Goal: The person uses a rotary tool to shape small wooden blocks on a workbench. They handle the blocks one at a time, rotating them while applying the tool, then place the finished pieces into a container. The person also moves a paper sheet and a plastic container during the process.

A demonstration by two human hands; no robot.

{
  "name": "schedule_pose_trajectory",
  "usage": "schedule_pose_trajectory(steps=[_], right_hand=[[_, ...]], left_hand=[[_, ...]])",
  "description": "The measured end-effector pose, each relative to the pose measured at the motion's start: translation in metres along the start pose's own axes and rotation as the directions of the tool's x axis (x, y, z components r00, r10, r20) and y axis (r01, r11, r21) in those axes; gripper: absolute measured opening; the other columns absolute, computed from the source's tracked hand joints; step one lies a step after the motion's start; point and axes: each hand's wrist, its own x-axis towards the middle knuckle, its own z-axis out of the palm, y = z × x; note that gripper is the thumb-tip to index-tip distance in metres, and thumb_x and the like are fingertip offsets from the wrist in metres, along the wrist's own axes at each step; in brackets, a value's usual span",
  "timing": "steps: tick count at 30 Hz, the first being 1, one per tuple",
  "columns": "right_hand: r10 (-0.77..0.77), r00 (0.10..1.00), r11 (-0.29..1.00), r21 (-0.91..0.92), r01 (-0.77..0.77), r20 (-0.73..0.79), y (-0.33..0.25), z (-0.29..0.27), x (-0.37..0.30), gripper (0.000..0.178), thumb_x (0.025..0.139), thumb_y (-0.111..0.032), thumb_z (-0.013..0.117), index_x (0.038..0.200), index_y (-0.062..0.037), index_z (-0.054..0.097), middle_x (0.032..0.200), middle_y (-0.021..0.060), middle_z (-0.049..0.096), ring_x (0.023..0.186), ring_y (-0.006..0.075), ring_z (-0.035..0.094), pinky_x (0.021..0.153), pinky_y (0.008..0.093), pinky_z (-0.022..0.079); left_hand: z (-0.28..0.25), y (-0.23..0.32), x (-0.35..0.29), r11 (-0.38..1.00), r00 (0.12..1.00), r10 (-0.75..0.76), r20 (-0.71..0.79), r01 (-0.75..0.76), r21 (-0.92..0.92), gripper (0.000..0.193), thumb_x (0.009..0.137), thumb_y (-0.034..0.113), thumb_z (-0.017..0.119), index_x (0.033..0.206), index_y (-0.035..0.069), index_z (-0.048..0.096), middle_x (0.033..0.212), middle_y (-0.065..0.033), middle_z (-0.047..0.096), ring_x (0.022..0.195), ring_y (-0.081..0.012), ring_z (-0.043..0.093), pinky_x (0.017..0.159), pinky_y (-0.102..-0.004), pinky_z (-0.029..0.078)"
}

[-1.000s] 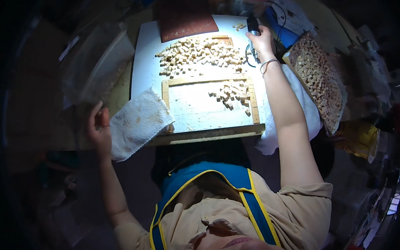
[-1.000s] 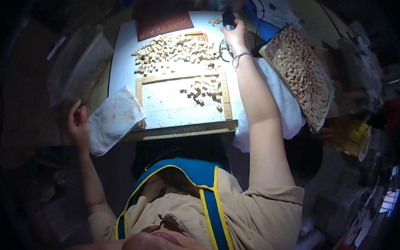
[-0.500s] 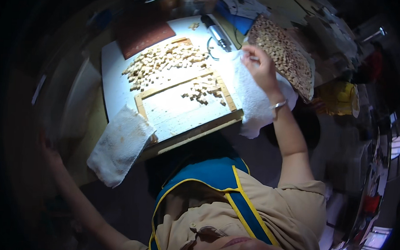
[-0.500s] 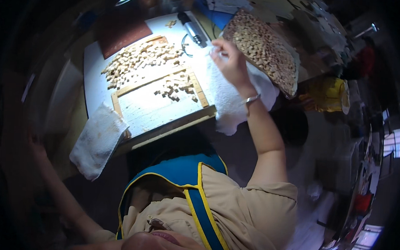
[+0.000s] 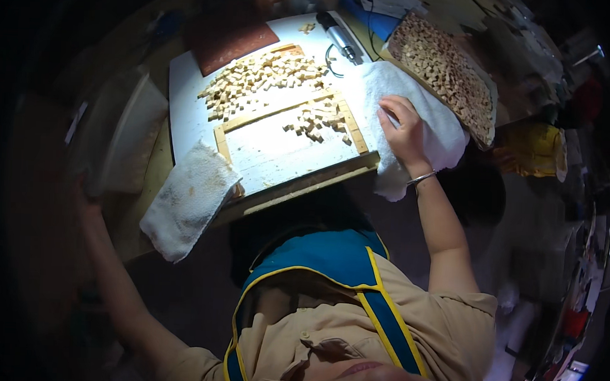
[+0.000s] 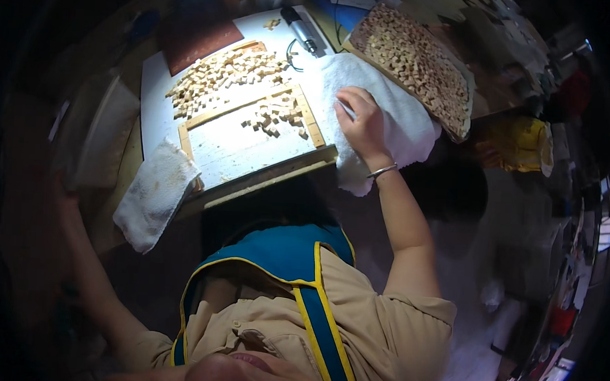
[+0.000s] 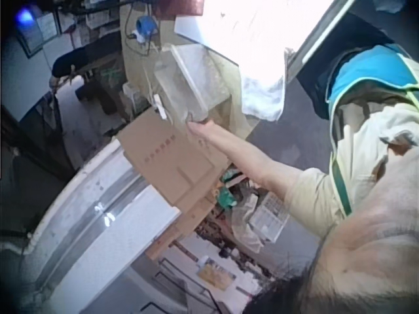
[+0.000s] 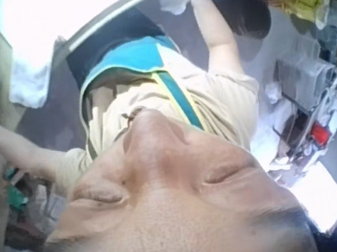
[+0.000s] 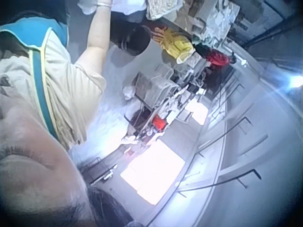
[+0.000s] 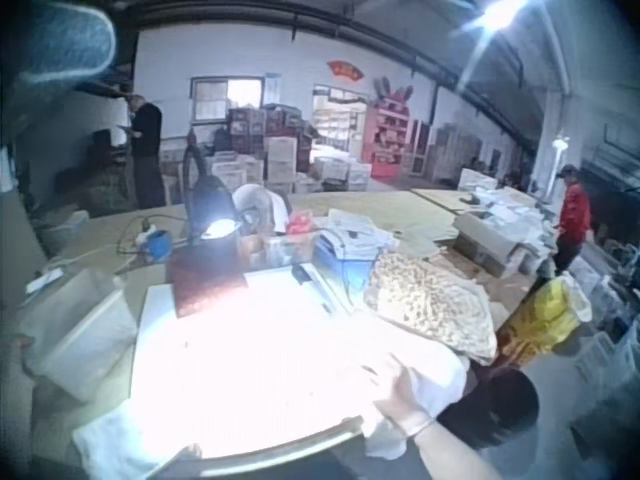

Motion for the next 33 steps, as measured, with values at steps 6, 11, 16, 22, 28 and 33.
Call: schedule_pose_trajectory(steps=[6, 11, 16, 22, 28, 33], right_hand=[[0.003, 1.0, 0.998, 0.058, -0.003, -0.001, -0.003, 0.013, 0.003, 0.014, 0.086, -0.003, 0.073, 0.099, 0.0008, 0.071, 0.106, 0.0149, 0.072, 0.099, 0.0307, 0.07, 0.085, 0.0364, 0.057], [0.016, 1.0, 0.999, 0.03, -0.015, -0.022, 0.003, 0.01, 0.004, 0.012, 0.086, -0.003, 0.073, 0.097, 0.0005, 0.072, 0.105, 0.0145, 0.072, 0.098, 0.0306, 0.07, 0.086, 0.0368, 0.057], [-0.033, 0.999, 0.999, 0.039, 0.034, -0.023, 0.006, 0.017, 0.009, 0.012, 0.085, 0.0, 0.071, 0.096, 0.0007, 0.071, 0.103, 0.0136, 0.071, 0.096, 0.0276, 0.071, 0.079, 0.0341, 0.059], [0.042, 0.998, 0.997, 0.063, -0.046, 0.051, 0.001, 0.008, 0.003, 0.017, 0.084, 0.003, 0.066, 0.101, 0.0005, 0.07, 0.108, 0.0135, 0.07, 0.1, 0.0272, 0.07, 0.083, 0.0337, 0.06], [-0.007, 0.995, 1.0, 0.003, 0.007, 0.102, 0.007, 0.003, 0.0, 0.014, 0.091, 0.002, 0.065, 0.104, 0.0011, 0.07, 0.112, 0.0116, 0.07, 0.103, 0.0246, 0.07, 0.086, 0.0324, 0.06], [-0.002, 0.999, 0.998, 0.061, -0.001, 0.045, 0.003, 0.006, 0.002, 0.013, 0.087, 0.0, 0.068, 0.1, 0.0003, 0.071, 0.105, 0.0134, 0.071, 0.097, 0.0272, 0.071, 0.082, 0.0343, 0.06]], left_hand=[[-0.111, 0.071, -0.045, 0.997, 0.991, -0.041, 0.127, 0.049, -0.063, 0.05, 0.095, 0.019, 0.064, 0.141, 0.004, 0.057, 0.14, -0.0145, 0.058, 0.129, -0.0285, 0.055, 0.107, -0.0418, 0.048], [-0.06, 0.074, -0.198, 0.963, 0.967, 0.254, -0.027, -0.25, 0.099, 0.045, 0.096, 0.022, 0.063, 0.136, 0.003, 0.06, 0.139, -0.0133, 0.059, 0.128, -0.0287, 0.056, 0.11, -0.0427, 0.046], [-0.013, 0.057, -0.298, 0.952, 0.99, 0.104, 0.094, -0.126, 0.28, 0.056, 0.087, 0.02, 0.068, 0.137, -0.002, 0.058, 0.138, -0.0153, 0.061, 0.125, -0.0273, 0.06, 0.109, -0.0409, 0.048], [0.084, 0.022, -0.367, 0.994, 0.895, -0.093, 0.437, 0.108, -0.01, 0.065, 0.075, 0.008, 0.065, 0.138, -0.004, 0.057, 0.129, -0.0181, 0.066, 0.112, -0.026, 0.068, 0.102, -0.0359, 0.053], [0.119, 0.017, -0.399, 0.96, 0.854, -0.279, 0.44, 0.237, 0.149, 0.062, 0.075, 0.005, 0.063, 0.136, -0.002, 0.057, 0.124, -0.0177, 0.066, 0.108, -0.025, 0.068, 0.1, -0.0357, 0.055], [0.135, -0.001, -0.404, 0.92, 0.751, -0.392, 0.532, 0.316, 0.231, 0.059, 0.08, 0.003, 0.062, 0.138, -0.003, 0.054, 0.122, -0.0188, 0.066, 0.105, -0.0236, 0.07, 0.096, -0.0351, 0.056]])
